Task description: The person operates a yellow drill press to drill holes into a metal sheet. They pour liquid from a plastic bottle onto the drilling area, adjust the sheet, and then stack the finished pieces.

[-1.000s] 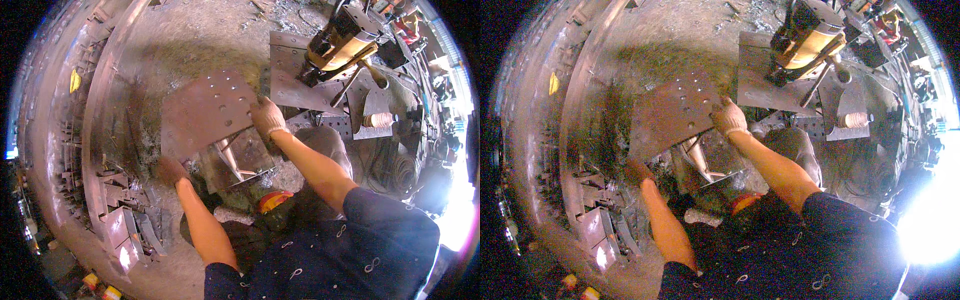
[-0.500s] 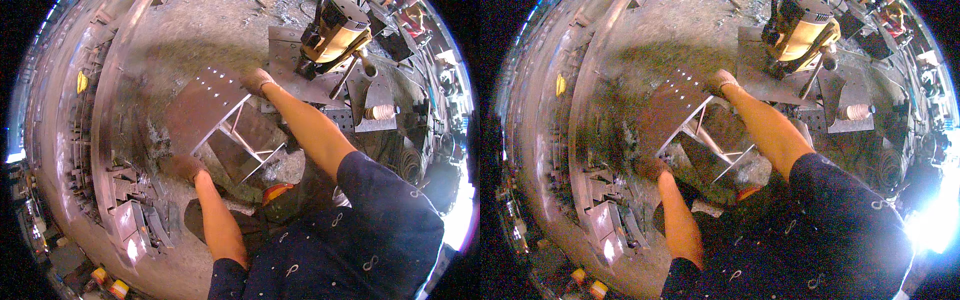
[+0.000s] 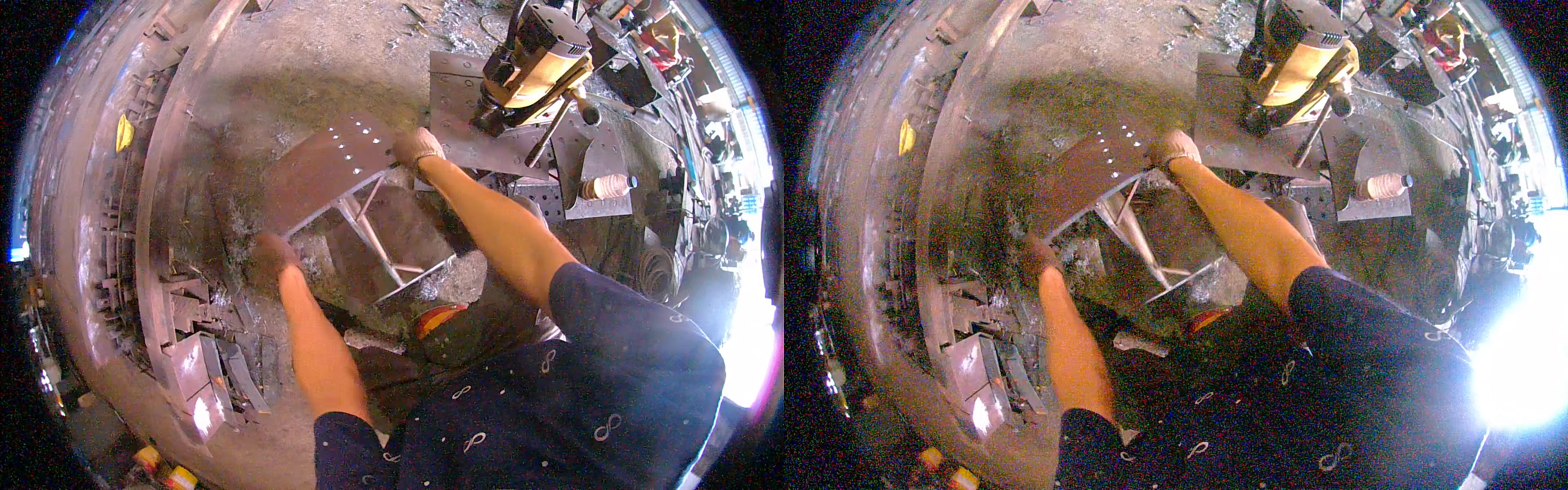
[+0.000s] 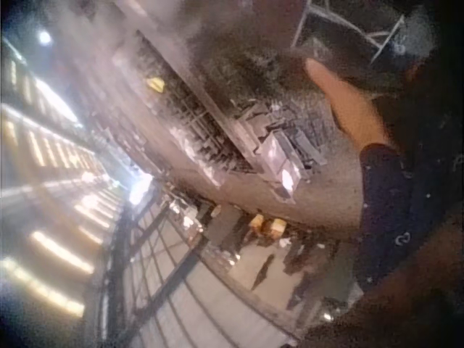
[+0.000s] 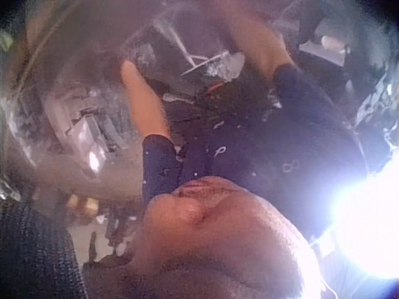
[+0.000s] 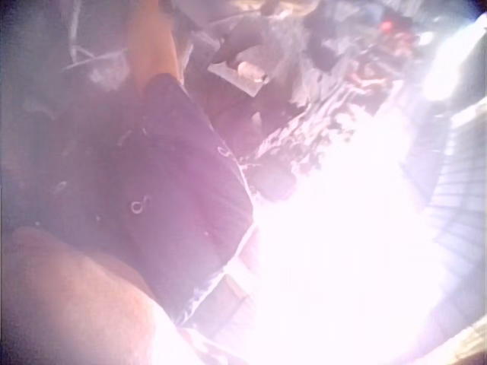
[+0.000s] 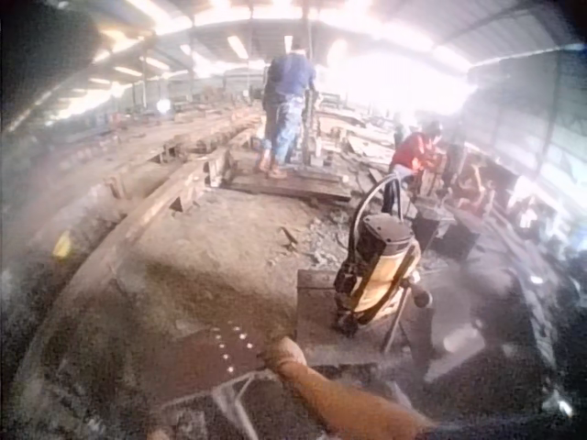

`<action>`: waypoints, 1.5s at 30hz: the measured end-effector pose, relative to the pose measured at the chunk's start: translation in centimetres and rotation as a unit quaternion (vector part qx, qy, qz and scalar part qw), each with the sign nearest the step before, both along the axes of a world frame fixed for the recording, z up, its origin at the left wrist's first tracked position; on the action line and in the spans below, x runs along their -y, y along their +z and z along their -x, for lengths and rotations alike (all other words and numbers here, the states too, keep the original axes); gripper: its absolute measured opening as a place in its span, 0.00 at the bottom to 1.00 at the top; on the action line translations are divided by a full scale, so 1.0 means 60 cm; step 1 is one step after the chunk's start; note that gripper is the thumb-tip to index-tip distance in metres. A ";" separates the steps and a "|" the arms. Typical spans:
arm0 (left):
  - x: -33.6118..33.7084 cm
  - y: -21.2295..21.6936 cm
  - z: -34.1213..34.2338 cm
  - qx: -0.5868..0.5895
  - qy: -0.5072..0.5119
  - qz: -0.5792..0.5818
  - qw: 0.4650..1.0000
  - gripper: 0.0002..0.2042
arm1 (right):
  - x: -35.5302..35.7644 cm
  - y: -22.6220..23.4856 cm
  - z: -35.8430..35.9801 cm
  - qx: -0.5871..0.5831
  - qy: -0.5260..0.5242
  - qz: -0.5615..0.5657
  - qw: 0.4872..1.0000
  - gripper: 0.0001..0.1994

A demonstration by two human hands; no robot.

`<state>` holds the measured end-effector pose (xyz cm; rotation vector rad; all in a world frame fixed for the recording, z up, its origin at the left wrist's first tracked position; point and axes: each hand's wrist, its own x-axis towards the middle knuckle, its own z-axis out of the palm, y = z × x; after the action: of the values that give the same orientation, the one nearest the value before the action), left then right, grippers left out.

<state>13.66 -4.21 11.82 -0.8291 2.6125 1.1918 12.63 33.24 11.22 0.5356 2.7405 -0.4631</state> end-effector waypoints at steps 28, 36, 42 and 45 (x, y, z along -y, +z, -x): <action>0.048 -0.001 0.074 0.065 0.140 -0.121 0.981 0.24 | 0.023 -0.024 0.081 0.011 0.017 0.075 0.997 0.22; 0.051 0.004 0.113 0.060 0.109 -0.197 0.973 0.26 | 0.010 -0.067 0.087 -0.004 0.011 0.048 0.999 0.22; 0.045 0.034 0.059 -0.005 0.089 -0.198 0.976 0.29 | 0.051 0.006 0.000 -0.146 -0.228 0.184 0.945 0.35; 0.111 0.021 -0.036 -0.072 0.009 -0.182 0.981 0.29 | 0.094 0.064 -0.121 -0.176 -0.169 0.250 0.937 0.34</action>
<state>15.80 -10.86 13.11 -0.7163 2.3792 1.7232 19.92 27.62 15.04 0.8498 2.6807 -1.4161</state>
